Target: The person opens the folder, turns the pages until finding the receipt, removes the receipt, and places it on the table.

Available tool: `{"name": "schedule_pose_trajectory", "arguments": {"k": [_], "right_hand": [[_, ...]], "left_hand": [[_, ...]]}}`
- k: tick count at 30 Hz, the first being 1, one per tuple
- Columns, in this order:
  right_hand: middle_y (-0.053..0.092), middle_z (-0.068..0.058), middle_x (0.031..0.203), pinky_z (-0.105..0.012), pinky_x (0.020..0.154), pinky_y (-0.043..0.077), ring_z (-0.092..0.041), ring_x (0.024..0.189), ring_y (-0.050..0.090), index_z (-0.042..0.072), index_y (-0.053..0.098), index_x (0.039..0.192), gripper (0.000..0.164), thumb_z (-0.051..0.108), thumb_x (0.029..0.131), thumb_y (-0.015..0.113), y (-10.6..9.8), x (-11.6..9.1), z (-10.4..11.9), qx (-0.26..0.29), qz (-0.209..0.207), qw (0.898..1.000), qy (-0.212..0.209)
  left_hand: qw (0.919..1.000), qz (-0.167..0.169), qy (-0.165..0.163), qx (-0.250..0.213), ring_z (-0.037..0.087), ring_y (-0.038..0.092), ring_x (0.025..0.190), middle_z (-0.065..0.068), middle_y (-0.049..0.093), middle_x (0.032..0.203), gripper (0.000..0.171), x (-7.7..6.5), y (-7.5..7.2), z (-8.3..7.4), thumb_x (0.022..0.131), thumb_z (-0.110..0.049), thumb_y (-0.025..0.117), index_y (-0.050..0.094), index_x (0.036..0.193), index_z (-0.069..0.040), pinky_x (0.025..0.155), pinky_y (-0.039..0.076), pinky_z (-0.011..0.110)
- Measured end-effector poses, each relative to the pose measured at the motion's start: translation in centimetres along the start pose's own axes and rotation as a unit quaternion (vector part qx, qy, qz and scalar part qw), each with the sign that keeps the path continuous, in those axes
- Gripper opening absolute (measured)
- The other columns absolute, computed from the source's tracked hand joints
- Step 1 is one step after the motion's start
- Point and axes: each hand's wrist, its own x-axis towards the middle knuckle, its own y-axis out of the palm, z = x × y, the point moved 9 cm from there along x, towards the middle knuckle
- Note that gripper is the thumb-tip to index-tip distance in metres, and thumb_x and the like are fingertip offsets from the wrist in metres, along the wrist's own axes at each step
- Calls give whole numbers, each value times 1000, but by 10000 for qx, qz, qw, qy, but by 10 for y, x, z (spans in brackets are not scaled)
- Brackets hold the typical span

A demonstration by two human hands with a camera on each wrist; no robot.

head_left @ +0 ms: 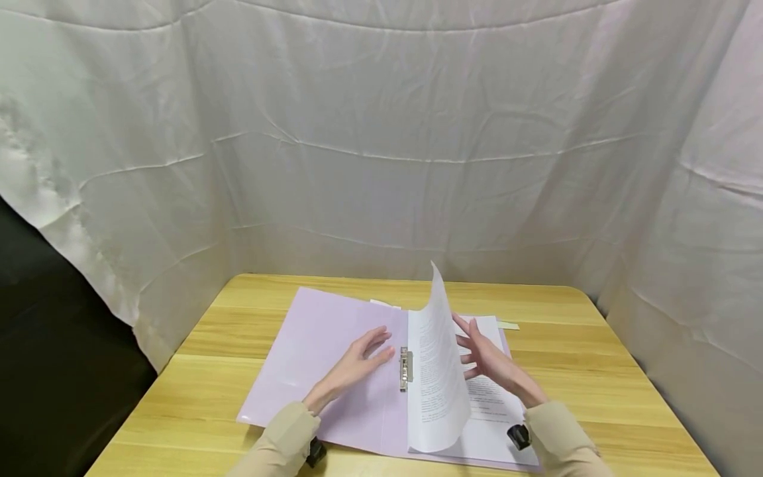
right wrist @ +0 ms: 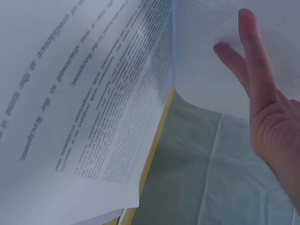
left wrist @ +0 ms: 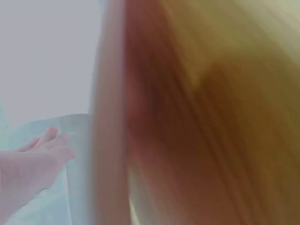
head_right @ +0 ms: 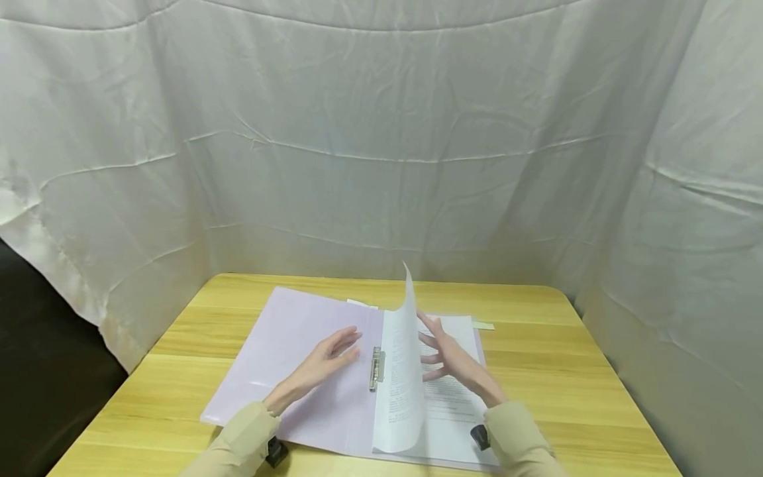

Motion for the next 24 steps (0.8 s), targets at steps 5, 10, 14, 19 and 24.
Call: {"name": "schedule_pose_trajectory", "arguments": {"k": [5, 10, 14, 19, 24], "right_hand": [[14, -32, 163, -46, 84, 63, -57, 130, 51, 24, -2, 164, 68, 58, 105, 1, 3, 4, 1, -316, -138, 9994, -20], [12, -28, 166, -56, 85, 61, -61, 134, 42, 26, 1, 164, 64, 54, 106, 2, 10, 9, 4, -228, -42, 9996, -175], [10, -27, 167, -59, 86, 59, -62, 137, 38, 23, 1, 164, 65, 54, 107, 2, 14, 11, 5, -253, -32, 9995, -185], [12, -25, 167, -57, 84, 61, -61, 138, 37, 21, 2, 164, 65, 53, 108, 4, 18, 15, 2, -426, -98, 9990, -126], [11, -26, 167, -57, 85, 61, -62, 138, 36, 21, 3, 164, 63, 51, 108, 6, 22, 17, 2, -529, -83, 9985, -127]], "left_hand": [[9995, 5, -67, -295, 42, 42, 145, 25, 44, 155, 71, 3, 4, -11, 103, -37, 57, 31, 154, 4, 121, 34, 53], [9964, 182, -308, -766, 40, 45, 143, 27, 47, 152, 68, 9, 11, -18, 104, -37, 54, 33, 153, 5, 121, 36, 51], [9883, 471, -375, -1399, 41, 44, 144, 32, 43, 153, 68, 15, 19, -26, 106, -34, 51, 29, 152, 11, 120, 38, 47], [9831, 485, -435, -1713, 38, 51, 139, 30, 49, 149, 62, 22, 23, -32, 107, -32, 50, 36, 149, 11, 115, 46, 42], [9815, 306, -564, -1802, 33, 60, 131, 26, 57, 143, 53, 27, 21, -32, 107, -29, 51, 46, 145, 8, 109, 52, 41]]}}
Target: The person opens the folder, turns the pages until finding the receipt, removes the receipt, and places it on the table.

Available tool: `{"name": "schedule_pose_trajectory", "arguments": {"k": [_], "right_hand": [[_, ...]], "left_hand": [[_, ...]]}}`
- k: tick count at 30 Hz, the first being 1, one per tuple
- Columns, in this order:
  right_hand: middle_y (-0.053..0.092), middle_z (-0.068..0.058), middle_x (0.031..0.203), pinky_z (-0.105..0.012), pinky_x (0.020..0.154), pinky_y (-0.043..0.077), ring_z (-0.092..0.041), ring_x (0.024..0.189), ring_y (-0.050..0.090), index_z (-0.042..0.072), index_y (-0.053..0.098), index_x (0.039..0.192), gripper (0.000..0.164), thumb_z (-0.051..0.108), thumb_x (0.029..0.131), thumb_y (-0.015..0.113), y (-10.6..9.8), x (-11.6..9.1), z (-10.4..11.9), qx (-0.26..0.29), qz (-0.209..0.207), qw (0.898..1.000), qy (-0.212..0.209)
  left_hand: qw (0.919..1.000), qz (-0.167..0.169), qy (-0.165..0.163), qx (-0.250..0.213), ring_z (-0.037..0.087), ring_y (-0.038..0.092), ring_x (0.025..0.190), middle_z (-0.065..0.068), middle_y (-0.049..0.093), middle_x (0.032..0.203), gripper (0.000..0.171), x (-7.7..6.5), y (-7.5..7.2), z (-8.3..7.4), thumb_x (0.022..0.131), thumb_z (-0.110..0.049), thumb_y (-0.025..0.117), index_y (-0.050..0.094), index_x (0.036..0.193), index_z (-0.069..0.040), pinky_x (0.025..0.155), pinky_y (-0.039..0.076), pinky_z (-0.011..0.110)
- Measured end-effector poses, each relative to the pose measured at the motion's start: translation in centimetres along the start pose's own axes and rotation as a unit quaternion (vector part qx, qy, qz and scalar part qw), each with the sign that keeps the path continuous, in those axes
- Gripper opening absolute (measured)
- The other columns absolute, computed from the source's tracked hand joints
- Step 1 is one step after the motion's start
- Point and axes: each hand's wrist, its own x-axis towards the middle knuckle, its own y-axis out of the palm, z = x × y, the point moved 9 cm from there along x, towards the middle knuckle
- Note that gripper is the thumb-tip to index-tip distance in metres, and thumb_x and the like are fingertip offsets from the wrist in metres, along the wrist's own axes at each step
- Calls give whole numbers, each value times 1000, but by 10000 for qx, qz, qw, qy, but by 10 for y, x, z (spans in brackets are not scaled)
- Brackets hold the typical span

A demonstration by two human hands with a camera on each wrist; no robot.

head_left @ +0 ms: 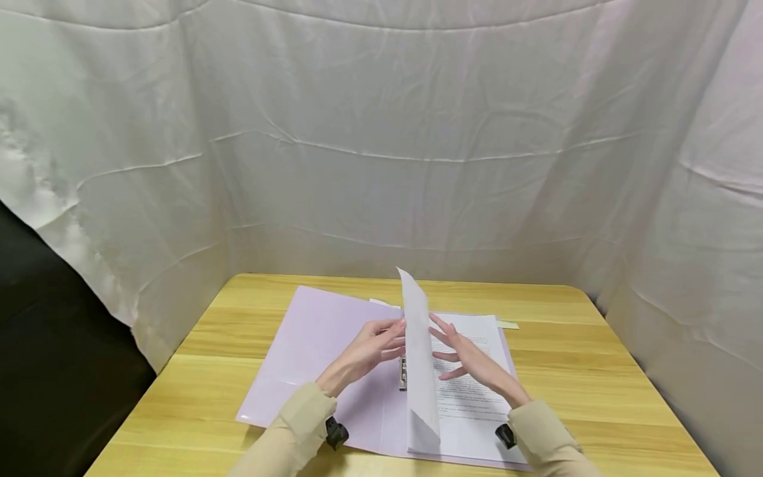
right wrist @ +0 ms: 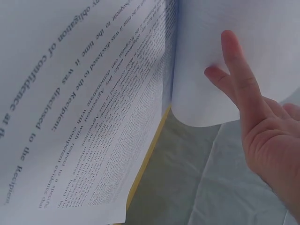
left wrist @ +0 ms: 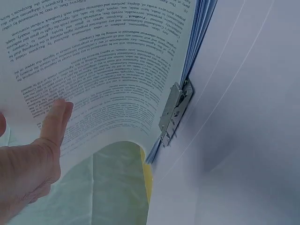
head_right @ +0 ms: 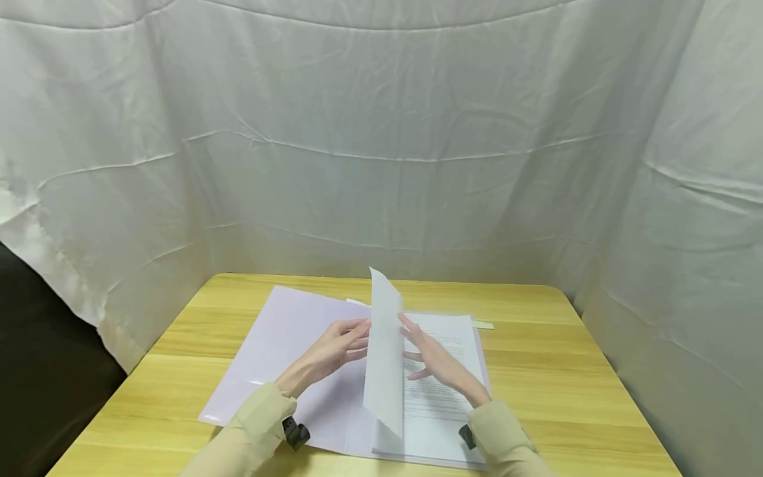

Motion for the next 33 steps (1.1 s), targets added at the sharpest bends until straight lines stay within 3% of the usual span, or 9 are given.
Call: {"name": "schedule_pose_trajectory", "arguments": {"k": [7, 13, 18, 23, 33], "right_hand": [[12, -29, 166, -60, 86, 59, -63, 139, 33, 21, 5, 164, 63, 51, 108, 6, 2, 0, 2, -108, -9, 9999, -10], [18, -28, 165, -62, 90, 58, -60, 142, 32, 18, 7, 164, 65, 52, 108, 6, 5, 1, 1, -199, 115, 9997, 10], [23, -28, 163, -59, 93, 58, -57, 143, 33, 15, 7, 164, 66, 52, 108, 5, 7, 0, -1, -235, 205, 9995, -20], [24, -28, 163, -62, 96, 55, -55, 144, 32, 13, 8, 163, 66, 50, 109, 4, 6, -1, -3, -250, 245, 9994, -19], [26, -30, 162, -62, 100, 53, -57, 144, 32, 6, 13, 162, 66, 46, 110, 5, 0, -3, -5, -453, 234, 9987, -97]], "left_hand": [[9999, -90, -14, -80, 24, 68, 117, 25, 63, 136, 50, 1, -5, -2, 106, -26, 52, 50, 142, 9, 104, 55, 38], [9996, -229, -33, -164, 13, 71, 101, 13, 73, 119, 47, 0, -10, -7, 106, -27, 52, 55, 136, 10, 99, 58, 36], [9991, -377, -52, -181, 9, 72, 92, 5, 75, 107, 46, -2, -19, -8, 104, -21, 55, 54, 135, 12, 90, 61, 29], [9985, -528, -71, -113, 8, 72, 88, 7, 75, 104, 46, -4, -31, -8, 102, -14, 57, 52, 135, 16, 84, 62, 25], [9908, -1308, -290, 208, 11, 71, 82, 12, 76, 98, 38, -10, -61, -2, 92, 0, 63, 59, 124, 18, 80, 63, 28]]}}
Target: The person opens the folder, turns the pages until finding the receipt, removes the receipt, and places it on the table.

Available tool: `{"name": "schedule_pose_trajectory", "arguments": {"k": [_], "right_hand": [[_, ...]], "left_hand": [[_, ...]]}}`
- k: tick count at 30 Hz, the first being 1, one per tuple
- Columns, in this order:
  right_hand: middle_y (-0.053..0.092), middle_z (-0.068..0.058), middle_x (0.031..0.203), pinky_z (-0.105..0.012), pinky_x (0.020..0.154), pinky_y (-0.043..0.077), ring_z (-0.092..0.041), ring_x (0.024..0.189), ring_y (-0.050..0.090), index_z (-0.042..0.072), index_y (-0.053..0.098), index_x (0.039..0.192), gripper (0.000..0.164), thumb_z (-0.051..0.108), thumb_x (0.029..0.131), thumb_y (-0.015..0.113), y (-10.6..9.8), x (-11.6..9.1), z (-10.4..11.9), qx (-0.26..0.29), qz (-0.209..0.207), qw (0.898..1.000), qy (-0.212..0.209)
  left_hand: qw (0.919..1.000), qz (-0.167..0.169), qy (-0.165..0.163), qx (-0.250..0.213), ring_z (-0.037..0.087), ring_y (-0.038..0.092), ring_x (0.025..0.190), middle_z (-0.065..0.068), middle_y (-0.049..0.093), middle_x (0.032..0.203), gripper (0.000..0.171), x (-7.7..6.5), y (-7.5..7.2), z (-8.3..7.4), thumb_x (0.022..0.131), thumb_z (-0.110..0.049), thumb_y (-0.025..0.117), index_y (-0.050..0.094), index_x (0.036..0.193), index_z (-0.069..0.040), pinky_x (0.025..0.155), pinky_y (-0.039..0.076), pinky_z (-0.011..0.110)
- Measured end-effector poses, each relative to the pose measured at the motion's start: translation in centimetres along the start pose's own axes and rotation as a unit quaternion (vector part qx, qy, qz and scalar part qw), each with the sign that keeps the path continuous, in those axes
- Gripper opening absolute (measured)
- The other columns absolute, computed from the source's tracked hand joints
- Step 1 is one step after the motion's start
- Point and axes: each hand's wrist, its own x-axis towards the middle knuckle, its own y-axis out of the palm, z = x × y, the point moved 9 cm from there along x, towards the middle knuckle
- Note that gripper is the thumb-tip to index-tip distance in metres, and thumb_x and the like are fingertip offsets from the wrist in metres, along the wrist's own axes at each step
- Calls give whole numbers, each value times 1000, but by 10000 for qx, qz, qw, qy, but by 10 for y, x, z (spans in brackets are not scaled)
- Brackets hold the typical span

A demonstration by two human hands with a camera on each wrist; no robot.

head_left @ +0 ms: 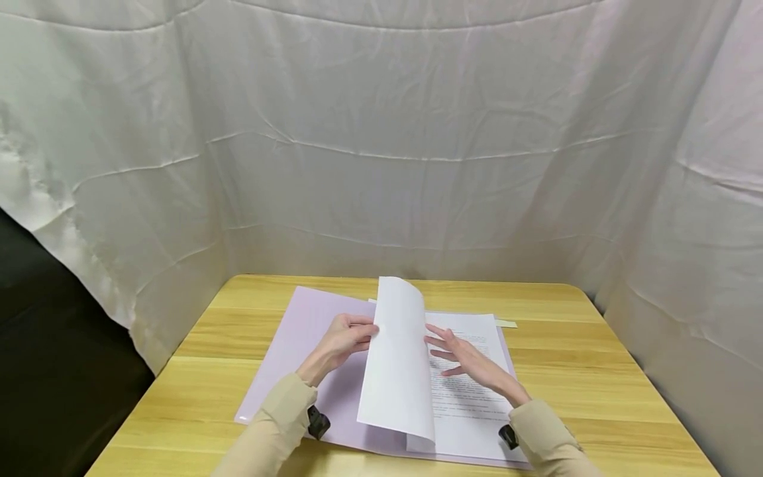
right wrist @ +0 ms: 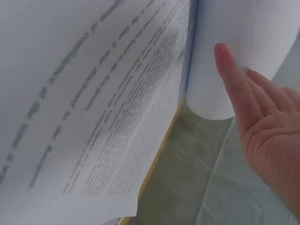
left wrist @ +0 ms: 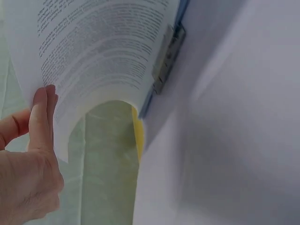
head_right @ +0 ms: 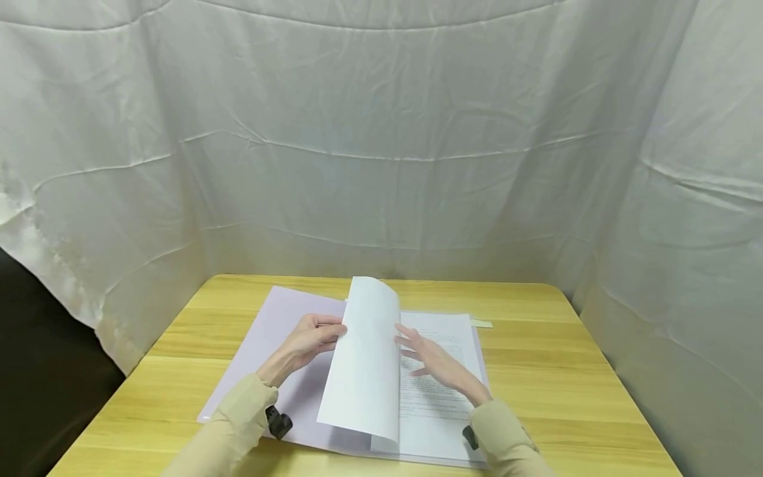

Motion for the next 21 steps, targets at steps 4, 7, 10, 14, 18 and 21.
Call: {"name": "schedule_pose_trajectory", "arguments": {"k": [4, 7, 10, 14, 18, 21], "right_hand": [[26, -31, 161, -59, 99, 54, -57, 143, 33, 5, 17, 161, 67, 46, 110, 6, -3, -2, -3, -56, -52, 10000, 20], [28, -31, 161, -59, 99, 55, -57, 142, 35, 5, 22, 160, 66, 45, 110, 7, -7, -3, -8, -68, -123, 9999, 86], [31, -31, 159, -59, 99, 55, -57, 141, 38, 3, 26, 158, 64, 43, 111, 9, -11, -5, -13, -139, -205, 9995, 203], [36, -31, 157, -59, 100, 54, -56, 139, 41, 0, 31, 156, 64, 41, 111, 11, -17, -8, -19, -269, -311, 9985, 370], [40, -32, 154, -60, 102, 52, -55, 138, 44, -1, 34, 155, 63, 39, 112, 13, -22, -10, -24, -464, -343, 9972, 467], [42, -33, 153, -62, 105, 49, -54, 137, 45, -2, 35, 154, 62, 38, 112, 13, -26, -12, -28, -620, -349, 9963, 486]], "left_hand": [[9994, -337, -89, 27, 14, 72, 82, 16, 76, 97, 37, 0, -14, 5, 88, 1, 67, 61, 120, 19, 80, 64, 31], [9983, -547, -180, 47, 16, 73, 79, 15, 75, 92, 34, 1, -25, 9, 86, 2, 70, 61, 114, 19, 76, 64, 31], [9967, -734, -299, 185, 16, 72, 74, 11, 74, 84, 31, 1, -37, 13, 84, 2, 73, 63, 109, 17, 70, 64, 29], [9913, -983, -432, 767, 13, 70, 65, 8, 73, 78, 26, 0, -52, 16, 82, -1, 76, 68, 102, 13, 64, 63, 27], [9771, -1242, -506, 1650, 9, 64, 61, 8, 72, 77, 23, -3, -68, 20, 80, -6, 79, 71, 96, 7, 60, 58, 23], [9618, -1372, -421, 2330, 11, 63, 61, 8, 72, 77, 22, -4, -78, 21, 78, -9, 81, 71, 93, 4, 59, 55, 23]]}}
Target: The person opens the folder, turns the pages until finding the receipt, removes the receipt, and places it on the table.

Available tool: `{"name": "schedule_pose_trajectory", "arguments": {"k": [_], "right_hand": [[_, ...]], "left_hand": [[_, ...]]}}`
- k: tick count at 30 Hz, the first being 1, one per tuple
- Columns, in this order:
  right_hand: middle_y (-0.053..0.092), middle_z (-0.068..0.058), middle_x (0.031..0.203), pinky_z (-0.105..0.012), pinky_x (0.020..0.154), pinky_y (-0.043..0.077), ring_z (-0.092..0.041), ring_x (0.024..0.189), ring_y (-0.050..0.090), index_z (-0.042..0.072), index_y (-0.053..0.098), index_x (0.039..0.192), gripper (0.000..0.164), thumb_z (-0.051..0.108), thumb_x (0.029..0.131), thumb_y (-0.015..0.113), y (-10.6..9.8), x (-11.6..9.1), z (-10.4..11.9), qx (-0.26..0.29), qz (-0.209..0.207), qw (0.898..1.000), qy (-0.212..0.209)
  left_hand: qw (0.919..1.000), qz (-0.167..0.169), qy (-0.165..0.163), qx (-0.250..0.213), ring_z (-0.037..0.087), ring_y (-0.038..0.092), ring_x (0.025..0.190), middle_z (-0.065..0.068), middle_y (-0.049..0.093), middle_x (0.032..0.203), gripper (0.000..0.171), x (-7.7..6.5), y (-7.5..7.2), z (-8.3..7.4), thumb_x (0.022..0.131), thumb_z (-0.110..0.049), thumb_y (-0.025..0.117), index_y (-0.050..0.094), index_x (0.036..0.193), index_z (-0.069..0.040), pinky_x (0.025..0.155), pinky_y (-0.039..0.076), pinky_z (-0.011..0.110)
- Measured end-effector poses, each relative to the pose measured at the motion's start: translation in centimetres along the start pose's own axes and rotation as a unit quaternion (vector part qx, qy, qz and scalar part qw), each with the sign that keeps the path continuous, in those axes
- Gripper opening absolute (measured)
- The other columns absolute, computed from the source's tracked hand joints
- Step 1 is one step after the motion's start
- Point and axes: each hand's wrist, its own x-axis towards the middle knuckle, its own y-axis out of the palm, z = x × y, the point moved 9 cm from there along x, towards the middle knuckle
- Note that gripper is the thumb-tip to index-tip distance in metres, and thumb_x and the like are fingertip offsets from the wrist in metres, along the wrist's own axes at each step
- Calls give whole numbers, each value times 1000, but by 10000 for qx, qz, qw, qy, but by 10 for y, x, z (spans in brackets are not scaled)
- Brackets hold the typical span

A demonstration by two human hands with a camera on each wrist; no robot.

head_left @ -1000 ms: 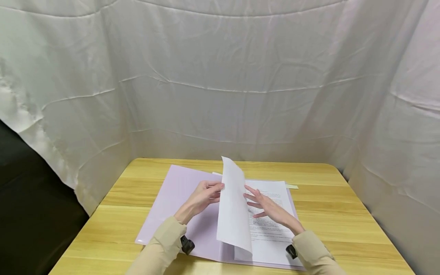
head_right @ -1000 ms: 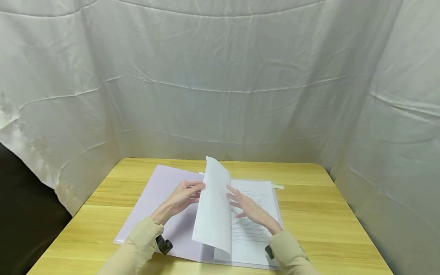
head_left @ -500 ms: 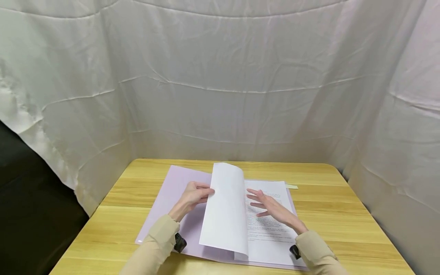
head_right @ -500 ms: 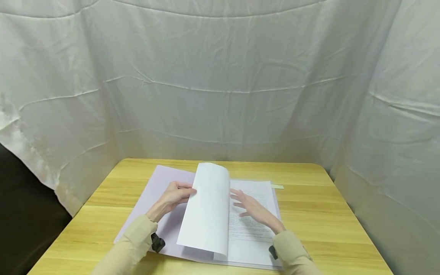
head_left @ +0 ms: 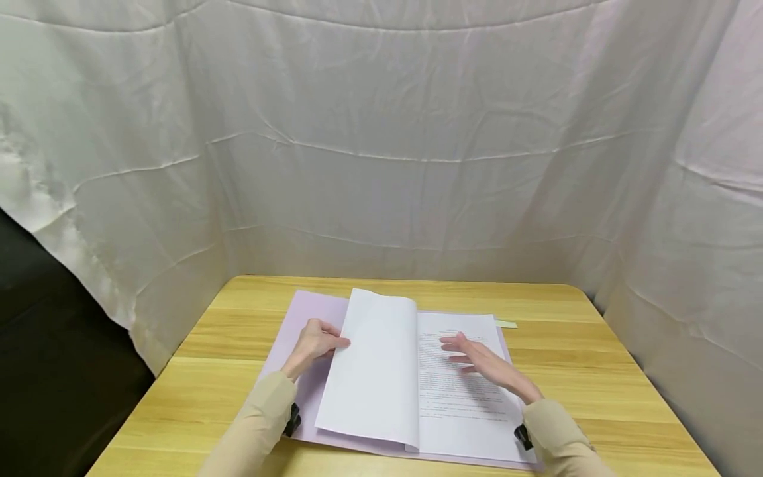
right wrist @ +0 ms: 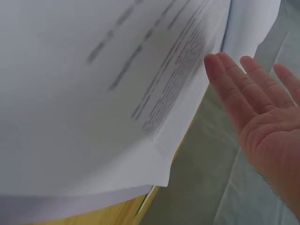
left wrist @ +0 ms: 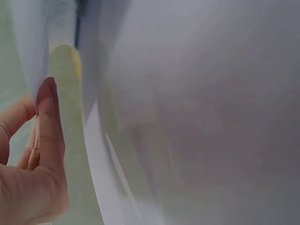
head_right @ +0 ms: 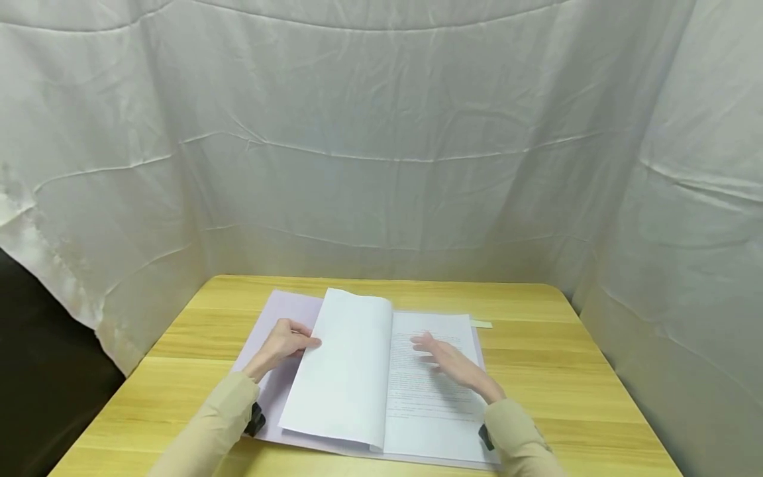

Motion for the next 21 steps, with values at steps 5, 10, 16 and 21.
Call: {"name": "schedule_pose_trajectory", "arguments": {"k": [5, 10, 16, 21], "right_hand": [[45, -33, 151, -63, 110, 44, -53, 136, 47, -3, 38, 152, 63, 39, 112, 13, -8, -2, -8, -100, -128, 9999, 21], [49, -32, 148, -64, 111, 42, -51, 135, 48, -3, 40, 150, 63, 38, 112, 13, -17, -5, -16, -229, -330, 9992, 3], [55, -29, 143, -65, 114, 37, -49, 136, 49, -4, 44, 148, 61, 38, 112, 18, -30, -4, -25, -540, -670, 9962, 150], [58, -30, 139, -68, 115, 32, -52, 138, 44, -6, 44, 146, 56, 33, 112, 23, -43, -2, -33, -677, -901, 9935, 131]], "left_hand": [[9952, -178, 369, 894, 14, 62, 64, 8, 72, 74, 22, 3, -7, 4, 74, -11, 85, 71, 87, 1, 62, 51, 26], [9890, -156, 520, 1372, 14, 63, 60, 6, 72, 69, 26, 5, -7, 10, 74, -10, 86, 70, 90, 2, 63, 51, 27], [9847, -136, 561, 1643, 15, 63, 55, 7, 71, 68, 30, 4, -6, 14, 75, -9, 85, 68, 97, 2, 59, 49, 27], [9764, -222, 548, 2078, 20, 65, 75, 9, 73, 87, 40, 2, -8, 15, 73, -15, 88, 68, 105, -1, 68, 51, 39]]}}
